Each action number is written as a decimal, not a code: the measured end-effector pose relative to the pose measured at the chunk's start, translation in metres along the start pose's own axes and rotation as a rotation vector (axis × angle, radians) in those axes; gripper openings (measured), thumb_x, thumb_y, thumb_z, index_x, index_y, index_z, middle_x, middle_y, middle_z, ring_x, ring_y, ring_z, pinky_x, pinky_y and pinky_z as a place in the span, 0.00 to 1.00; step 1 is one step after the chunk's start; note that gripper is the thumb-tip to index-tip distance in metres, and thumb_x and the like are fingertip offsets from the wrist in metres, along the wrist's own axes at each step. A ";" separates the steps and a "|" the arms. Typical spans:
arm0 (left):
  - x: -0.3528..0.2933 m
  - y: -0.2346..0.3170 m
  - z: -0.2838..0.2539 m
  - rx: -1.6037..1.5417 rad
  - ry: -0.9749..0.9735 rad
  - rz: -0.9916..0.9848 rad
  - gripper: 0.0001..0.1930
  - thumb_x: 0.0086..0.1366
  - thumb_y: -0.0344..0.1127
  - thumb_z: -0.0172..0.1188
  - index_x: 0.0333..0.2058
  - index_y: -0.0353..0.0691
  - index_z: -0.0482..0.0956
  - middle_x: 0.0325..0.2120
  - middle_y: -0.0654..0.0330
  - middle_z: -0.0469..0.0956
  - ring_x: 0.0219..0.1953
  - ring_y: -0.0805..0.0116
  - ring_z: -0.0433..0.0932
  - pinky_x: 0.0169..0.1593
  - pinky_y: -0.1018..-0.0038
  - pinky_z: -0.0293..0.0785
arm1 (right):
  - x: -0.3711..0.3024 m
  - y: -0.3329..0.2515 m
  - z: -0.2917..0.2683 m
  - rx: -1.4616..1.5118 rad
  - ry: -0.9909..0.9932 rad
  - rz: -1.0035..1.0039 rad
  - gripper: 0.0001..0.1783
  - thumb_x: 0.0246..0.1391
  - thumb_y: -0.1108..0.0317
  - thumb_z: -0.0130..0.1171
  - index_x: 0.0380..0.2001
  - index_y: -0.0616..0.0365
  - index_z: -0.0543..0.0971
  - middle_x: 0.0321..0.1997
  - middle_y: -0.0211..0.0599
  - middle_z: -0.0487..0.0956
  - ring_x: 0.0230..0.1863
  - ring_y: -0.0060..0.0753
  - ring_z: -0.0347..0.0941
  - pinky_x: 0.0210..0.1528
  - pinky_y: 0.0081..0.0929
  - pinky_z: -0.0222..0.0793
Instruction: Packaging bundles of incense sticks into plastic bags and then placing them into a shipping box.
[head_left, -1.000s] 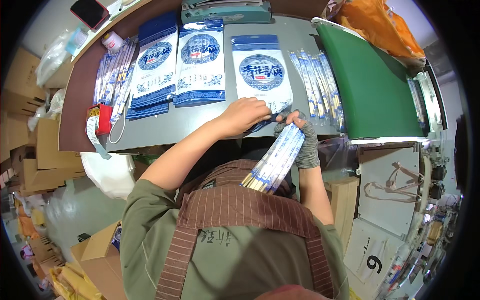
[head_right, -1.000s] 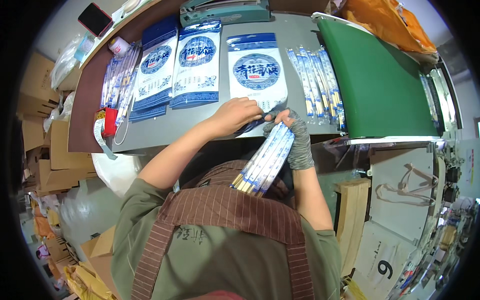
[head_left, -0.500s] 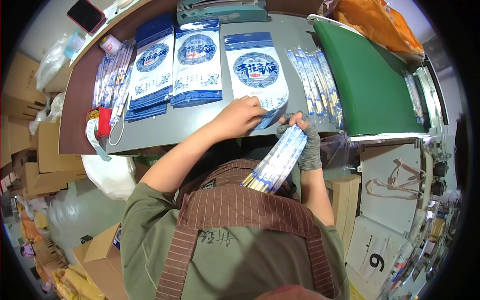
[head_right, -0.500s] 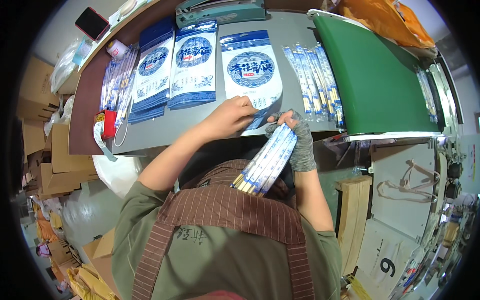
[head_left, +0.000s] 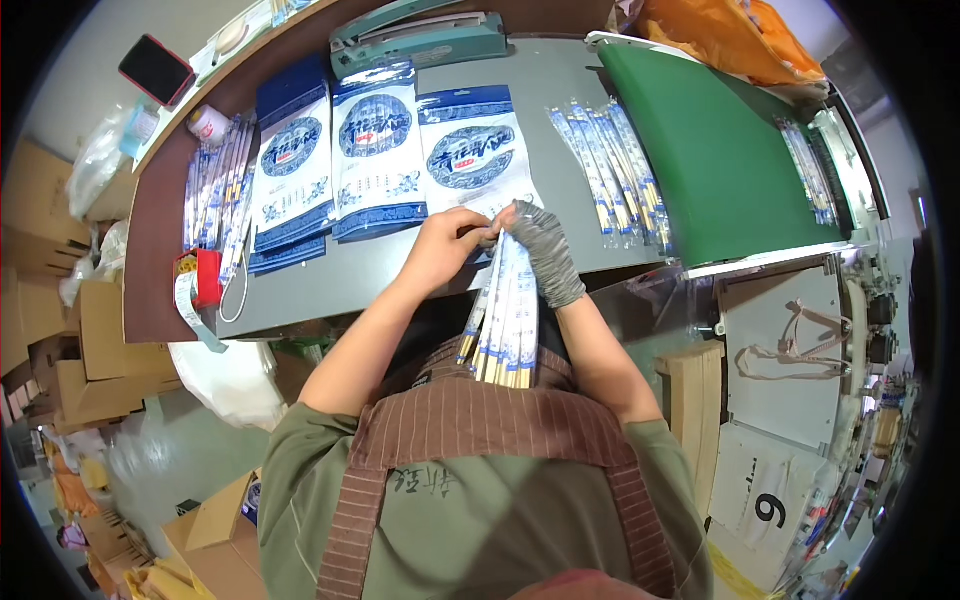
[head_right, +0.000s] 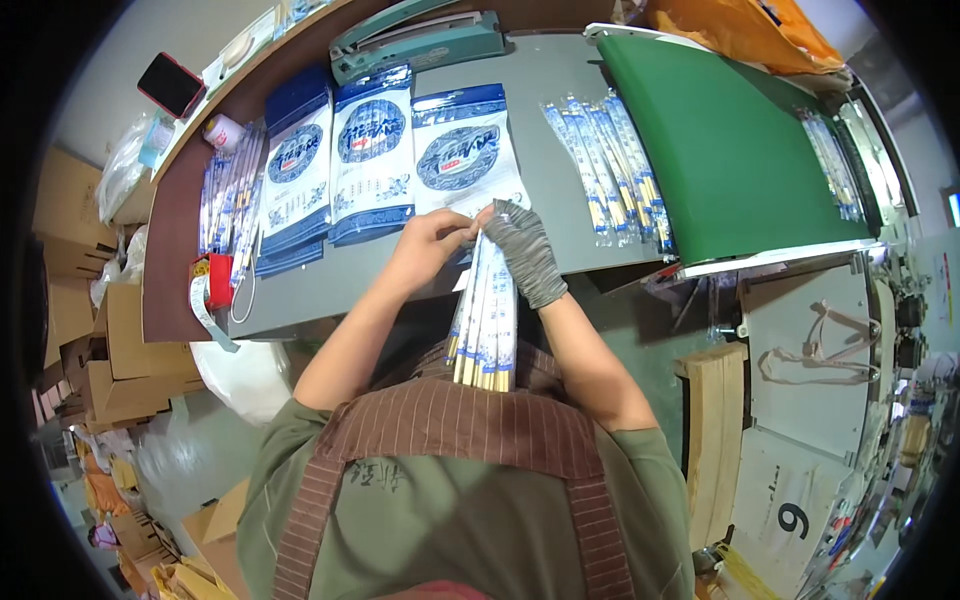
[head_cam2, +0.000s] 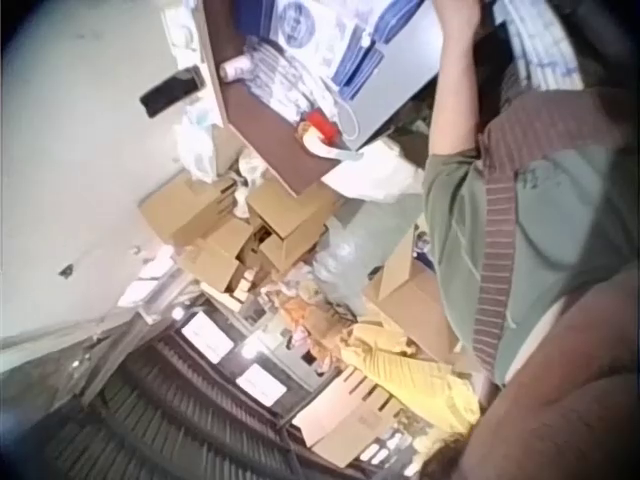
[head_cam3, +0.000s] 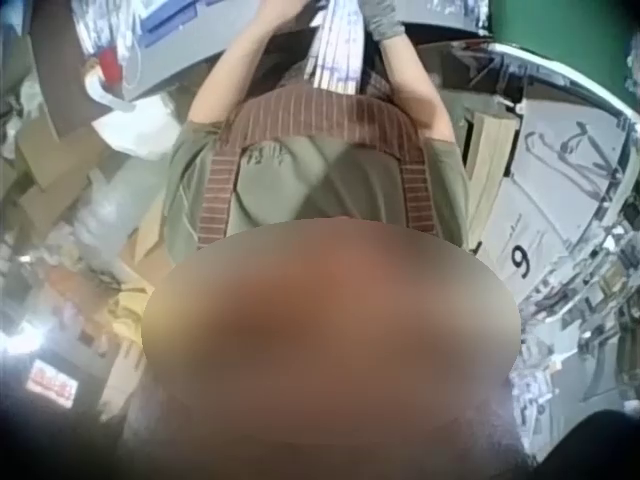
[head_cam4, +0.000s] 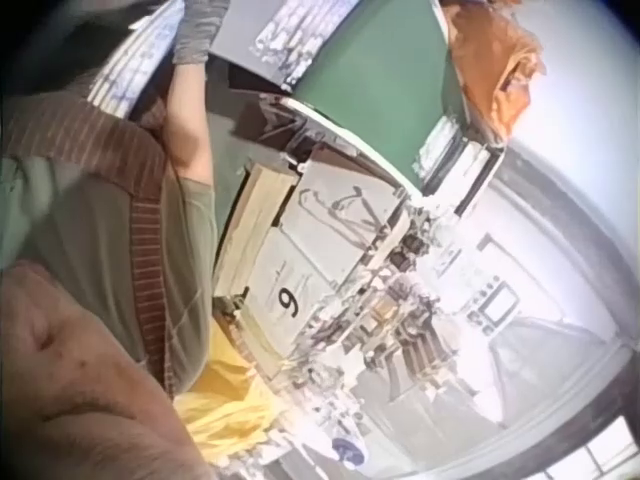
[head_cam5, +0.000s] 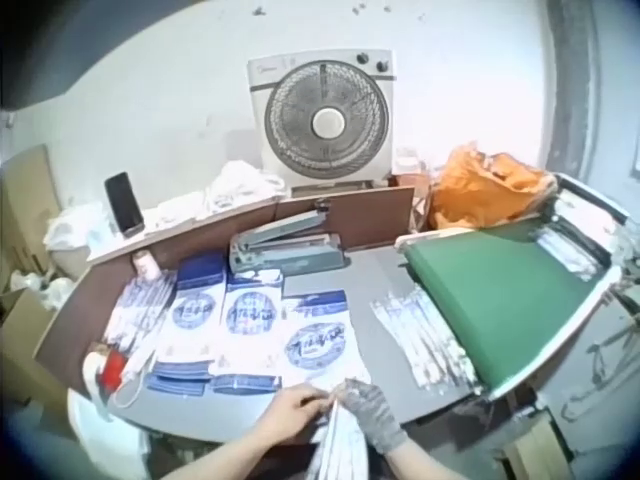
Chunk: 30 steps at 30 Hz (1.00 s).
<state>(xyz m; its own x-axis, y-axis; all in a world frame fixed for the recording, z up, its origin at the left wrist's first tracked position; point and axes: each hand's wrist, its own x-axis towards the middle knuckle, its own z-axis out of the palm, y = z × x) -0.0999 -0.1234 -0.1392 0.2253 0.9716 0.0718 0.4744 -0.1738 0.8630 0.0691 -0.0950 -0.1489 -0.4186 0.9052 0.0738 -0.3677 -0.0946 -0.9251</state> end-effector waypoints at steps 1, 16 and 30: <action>-0.001 -0.004 0.006 -0.046 0.178 -0.012 0.05 0.59 0.24 0.58 0.34 0.30 0.78 0.27 0.56 0.77 0.31 0.70 0.76 0.36 0.74 0.71 | 0.003 -0.001 0.000 -0.230 0.014 0.035 0.11 0.55 0.63 0.56 0.34 0.61 0.77 0.29 0.34 0.79 0.30 0.22 0.72 0.36 0.21 0.68; -0.103 0.028 0.003 0.380 0.405 0.282 0.27 0.48 0.26 0.64 0.49 0.36 0.71 0.41 0.48 0.72 0.41 0.49 0.73 0.44 0.63 0.71 | -0.144 -0.003 0.012 -0.717 0.168 0.073 0.26 0.48 0.58 0.66 0.43 0.62 0.68 0.33 0.41 0.72 0.36 0.34 0.73 0.34 0.31 0.69; -0.125 0.017 0.006 0.304 0.204 0.126 0.15 0.57 0.27 0.57 0.44 0.37 0.71 0.32 0.46 0.76 0.34 0.45 0.76 0.37 0.64 0.74 | -0.127 0.000 0.012 -1.385 0.092 -0.199 0.43 0.43 0.64 0.62 0.65 0.46 0.58 0.48 0.51 0.74 0.42 0.51 0.76 0.40 0.41 0.75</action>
<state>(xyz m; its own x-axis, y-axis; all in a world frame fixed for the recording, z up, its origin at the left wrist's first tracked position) -0.1152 -0.2488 -0.1364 0.1387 0.9462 0.2924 0.6914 -0.3039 0.6554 0.1129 -0.2152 -0.1537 -0.3820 0.8835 0.2710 0.7157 0.4684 -0.5180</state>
